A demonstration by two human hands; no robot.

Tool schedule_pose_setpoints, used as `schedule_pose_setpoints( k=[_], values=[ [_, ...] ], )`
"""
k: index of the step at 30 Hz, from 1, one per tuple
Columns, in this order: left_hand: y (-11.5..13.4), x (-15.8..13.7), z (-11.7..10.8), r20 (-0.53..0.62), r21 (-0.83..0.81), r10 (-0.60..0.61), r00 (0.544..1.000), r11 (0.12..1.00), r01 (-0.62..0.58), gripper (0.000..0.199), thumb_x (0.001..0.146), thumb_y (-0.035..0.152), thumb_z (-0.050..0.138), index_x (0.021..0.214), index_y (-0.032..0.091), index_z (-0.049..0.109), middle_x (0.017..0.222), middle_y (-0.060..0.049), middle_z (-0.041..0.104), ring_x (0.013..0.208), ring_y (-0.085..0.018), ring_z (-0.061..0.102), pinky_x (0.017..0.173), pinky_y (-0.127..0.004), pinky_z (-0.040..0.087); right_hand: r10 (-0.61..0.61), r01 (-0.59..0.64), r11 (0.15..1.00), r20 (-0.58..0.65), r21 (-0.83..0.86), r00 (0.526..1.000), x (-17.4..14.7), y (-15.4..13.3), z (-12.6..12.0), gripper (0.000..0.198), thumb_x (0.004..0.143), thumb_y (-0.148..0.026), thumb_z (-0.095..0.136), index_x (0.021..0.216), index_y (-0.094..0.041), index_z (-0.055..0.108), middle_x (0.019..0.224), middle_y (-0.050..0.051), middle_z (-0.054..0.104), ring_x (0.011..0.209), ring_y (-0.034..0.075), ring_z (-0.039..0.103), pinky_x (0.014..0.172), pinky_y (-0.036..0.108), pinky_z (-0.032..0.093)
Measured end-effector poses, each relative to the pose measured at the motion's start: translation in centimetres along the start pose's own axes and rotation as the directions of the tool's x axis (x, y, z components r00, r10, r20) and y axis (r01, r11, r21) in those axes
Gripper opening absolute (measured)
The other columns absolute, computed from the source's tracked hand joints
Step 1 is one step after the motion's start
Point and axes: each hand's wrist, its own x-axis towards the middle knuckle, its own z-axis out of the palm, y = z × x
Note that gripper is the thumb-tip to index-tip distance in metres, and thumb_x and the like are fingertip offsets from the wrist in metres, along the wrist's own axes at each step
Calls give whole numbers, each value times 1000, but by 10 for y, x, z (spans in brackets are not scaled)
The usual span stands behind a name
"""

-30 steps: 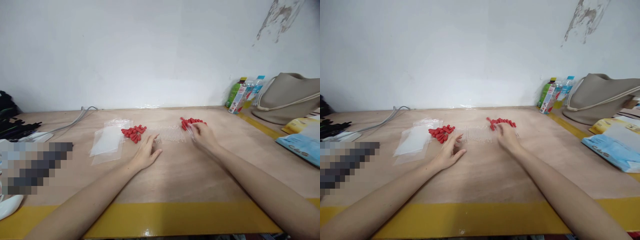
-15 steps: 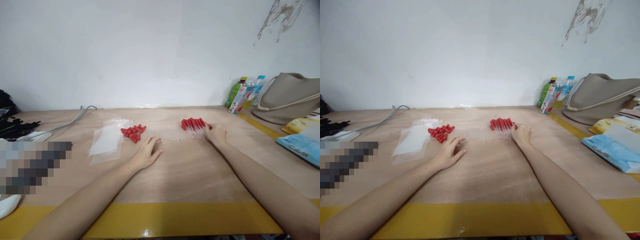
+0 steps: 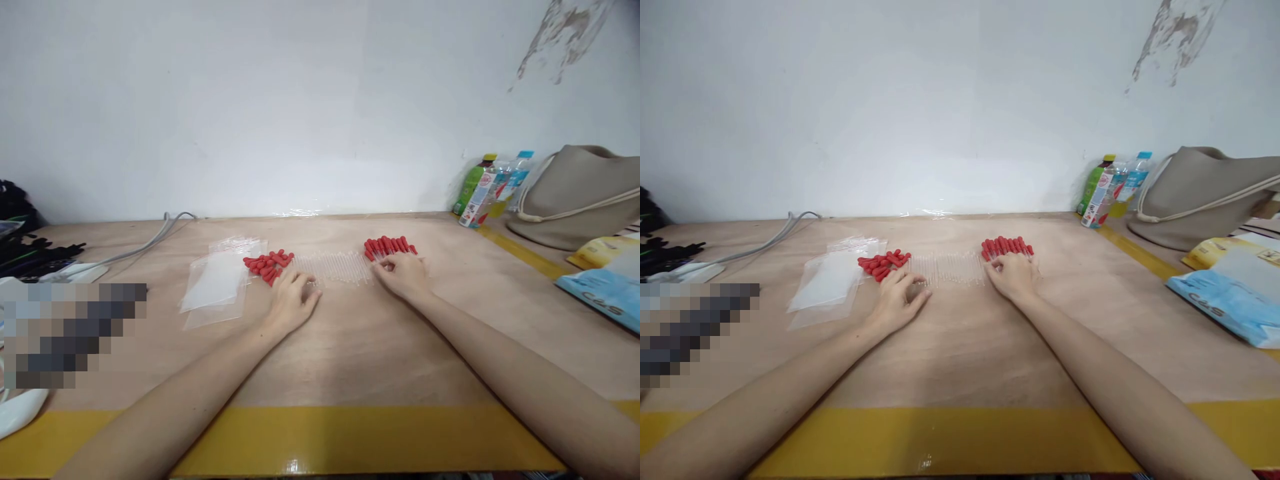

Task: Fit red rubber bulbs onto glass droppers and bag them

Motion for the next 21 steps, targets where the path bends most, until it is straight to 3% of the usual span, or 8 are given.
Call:
schedule_pose_setpoints(
  k=[4, 7, 12, 21],
  values=[
    [-20, 9, -11, -136, 259, -89, 987, 958, 123, 15, 77, 31, 54, 84, 19, 59, 84, -6, 58, 85, -25, 50, 74, -38, 36, -46, 46, 999, 82, 0, 996, -7, -14, 3, 27, 72, -43, 50, 65, -22, 65, 73, 1, 64, 75, 18, 53, 75, 36, 25],
    [-38, 12, -20, -141, 385, -116, 983, 908, 162, 15, 78, 33, 51, 77, 20, 59, 84, -7, 60, 86, -27, 51, 73, -40, 33, -1, 0, 1000, 122, 8, 993, -7, -13, 3, 24, 72, -40, 50, 64, -23, 64, 71, 0, 64, 73, 19, 55, 74, 36, 26],
    [-47, 11, -23, -41, 518, -111, 993, 847, 116, 19, 76, 36, 51, 72, 19, 58, 80, -10, 62, 81, -28, 53, 68, -39, 33, 112, -116, 993, 161, 14, 981, -5, -8, 4, 24, 70, -40, 50, 59, -23, 63, 66, 0, 63, 70, 20, 55, 76, 39, 28],
    [-49, 13, -19, -28, 621, 15, 999, 784, 6, 24, 81, 31, 45, 73, 15, 62, 78, -12, 61, 79, -28, 53, 70, -40, 33, 143, -143, 990, 207, -13, 968, -5, -13, 4, 23, 70, -39, 53, 58, -24, 66, 64, 4, 62, 68, 23, 54, 76, 44, 29]
  ],
)
